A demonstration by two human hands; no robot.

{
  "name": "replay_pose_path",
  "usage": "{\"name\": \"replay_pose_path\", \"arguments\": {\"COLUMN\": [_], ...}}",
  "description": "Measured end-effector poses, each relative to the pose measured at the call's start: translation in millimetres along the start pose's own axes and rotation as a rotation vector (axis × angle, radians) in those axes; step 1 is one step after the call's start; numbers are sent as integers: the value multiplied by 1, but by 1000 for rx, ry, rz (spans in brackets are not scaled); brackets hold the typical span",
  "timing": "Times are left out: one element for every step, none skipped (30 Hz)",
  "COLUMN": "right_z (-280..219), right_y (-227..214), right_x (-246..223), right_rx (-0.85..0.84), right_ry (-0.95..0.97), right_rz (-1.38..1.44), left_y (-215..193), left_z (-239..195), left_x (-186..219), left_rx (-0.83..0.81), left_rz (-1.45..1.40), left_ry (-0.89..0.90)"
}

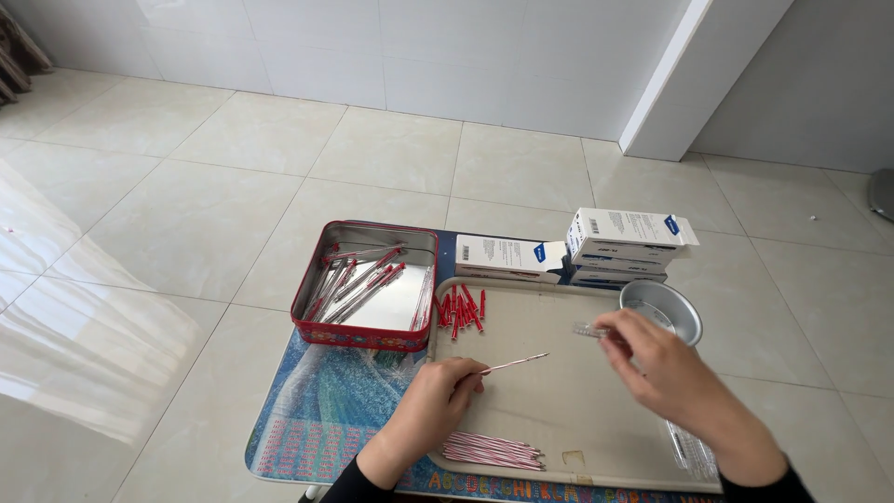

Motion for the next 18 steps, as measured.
{"name": "replay_pose_path", "arguments": {"right_z": [-2, -3, -5, -3, -1, 1, 2, 2, 3, 1, 0, -1, -3, -6, -12, -12, -16, -21], "right_y": [3, 5, 7, 11, 18, 24, 27, 28, 29, 26, 25, 24, 17, 11, 4, -3, -13, -22], "right_x": [-7, -14, -21, -26, -31, -35, -36, -41, -46, -43, -39, -34, -29, -12, 5, 16, 32, 47], "right_rx": [3, 33, 64, 69, 31, -5, 2, 22, 43, 51, 32, 10, 17, 67, 122, 123, 179, 234], "right_ry": [4, 7, 9, 15, 11, 9, 17, -56, -129, -119, -75, -32, -23, 234, 489, 494, 607, 718], "right_rz": [2, 146, 289, 292, 301, 310, 314, 359, 402, 404, 430, 457, 459, 461, 459, 458, 352, 244], "left_y": [-1, -1, -2, -3, -4, -5, -5, -5, -6, -4, -3, -2, -1, -1, -1, 0, 1, 2], "left_z": [0, 0, 0, 0, -1, -1, -1, -2, -2, -2, -1, -2, -1, -1, -1, 0, 0, -1], "left_x": [2, 5, 7, 10, 13, 15, 16, 17, 18, 17, 14, 11, 10, 7, 4, 4, 2, 1], "left_rx": [-4, -12, -20, -27, -32, -40, -50, -44, -39, -50, -40, -29, -39, -24, -9, -12, -7, -3], "left_rz": [2, 5, 8, 10, 2, -5, -2, -5, -9, -8, 9, 26, 26, 49, 72, 70, 75, 82], "left_ry": [3, 10, 17, 21, 14, 8, 13, 17, 20, 27, 13, -2, 4, -12, -28, -27, -31, -38]}}
Point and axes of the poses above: each hand's wrist, its own z-axis towards the middle knuckle, its own y-axis out of the palm, x = y × z, the point moved 5 cm from there along z, towards the middle knuckle, and after that the axes turned 6 degrees about z, right-handed, at the moved point
